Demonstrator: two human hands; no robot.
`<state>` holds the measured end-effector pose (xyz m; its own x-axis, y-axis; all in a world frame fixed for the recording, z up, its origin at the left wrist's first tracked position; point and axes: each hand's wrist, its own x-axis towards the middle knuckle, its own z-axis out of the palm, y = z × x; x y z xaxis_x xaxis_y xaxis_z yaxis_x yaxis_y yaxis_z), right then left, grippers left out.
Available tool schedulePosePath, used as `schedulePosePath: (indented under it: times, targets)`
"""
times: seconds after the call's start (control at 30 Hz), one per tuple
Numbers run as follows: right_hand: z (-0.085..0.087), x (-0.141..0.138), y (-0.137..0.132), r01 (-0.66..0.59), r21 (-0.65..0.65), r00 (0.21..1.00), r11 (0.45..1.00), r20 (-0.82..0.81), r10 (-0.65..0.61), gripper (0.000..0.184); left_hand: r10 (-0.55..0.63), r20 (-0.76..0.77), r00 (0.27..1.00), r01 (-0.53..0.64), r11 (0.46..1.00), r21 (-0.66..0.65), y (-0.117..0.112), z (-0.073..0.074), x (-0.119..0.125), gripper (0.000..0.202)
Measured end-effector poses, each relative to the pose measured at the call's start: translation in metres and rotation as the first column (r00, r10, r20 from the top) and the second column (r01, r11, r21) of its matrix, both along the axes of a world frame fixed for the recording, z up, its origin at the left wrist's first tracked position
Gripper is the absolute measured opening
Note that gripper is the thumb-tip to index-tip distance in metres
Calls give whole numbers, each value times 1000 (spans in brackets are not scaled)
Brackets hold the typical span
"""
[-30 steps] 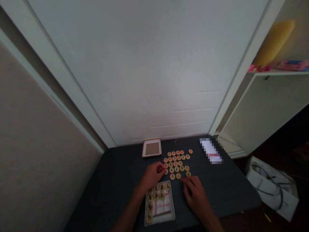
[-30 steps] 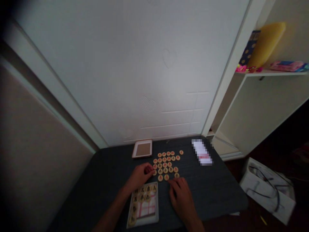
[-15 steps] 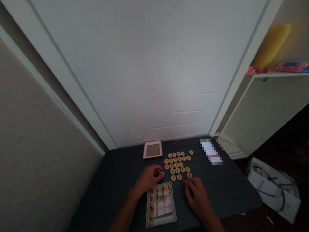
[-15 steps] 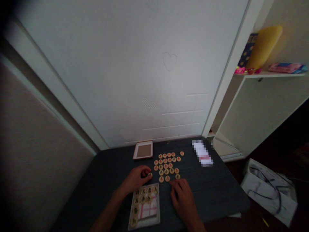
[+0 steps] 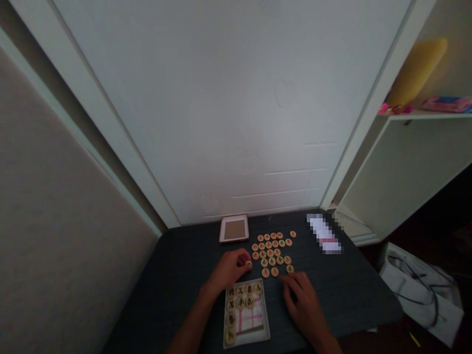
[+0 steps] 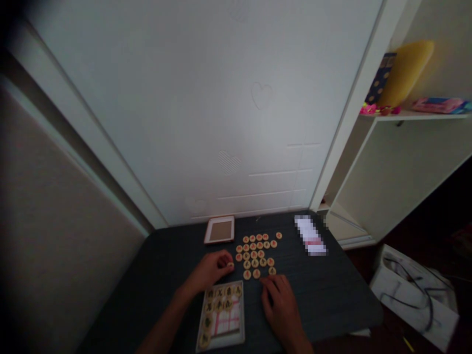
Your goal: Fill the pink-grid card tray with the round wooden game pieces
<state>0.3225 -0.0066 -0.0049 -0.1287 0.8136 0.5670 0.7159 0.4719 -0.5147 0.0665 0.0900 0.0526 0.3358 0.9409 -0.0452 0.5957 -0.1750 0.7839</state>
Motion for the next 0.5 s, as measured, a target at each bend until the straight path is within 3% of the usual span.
schedulePosePath:
  times: [0.27, 0.5]
  targets:
    - [3, 1, 0, 9, 9, 1000, 1000, -18, -8, 28, 10, 203, 979, 6, 997, -76, -10, 22, 6, 30]
    - [19, -16, -11, 7, -30, 981, 1000, -194, -13, 24, 53, 279, 959, 2, 981, -192, -57, 37, -14, 25]
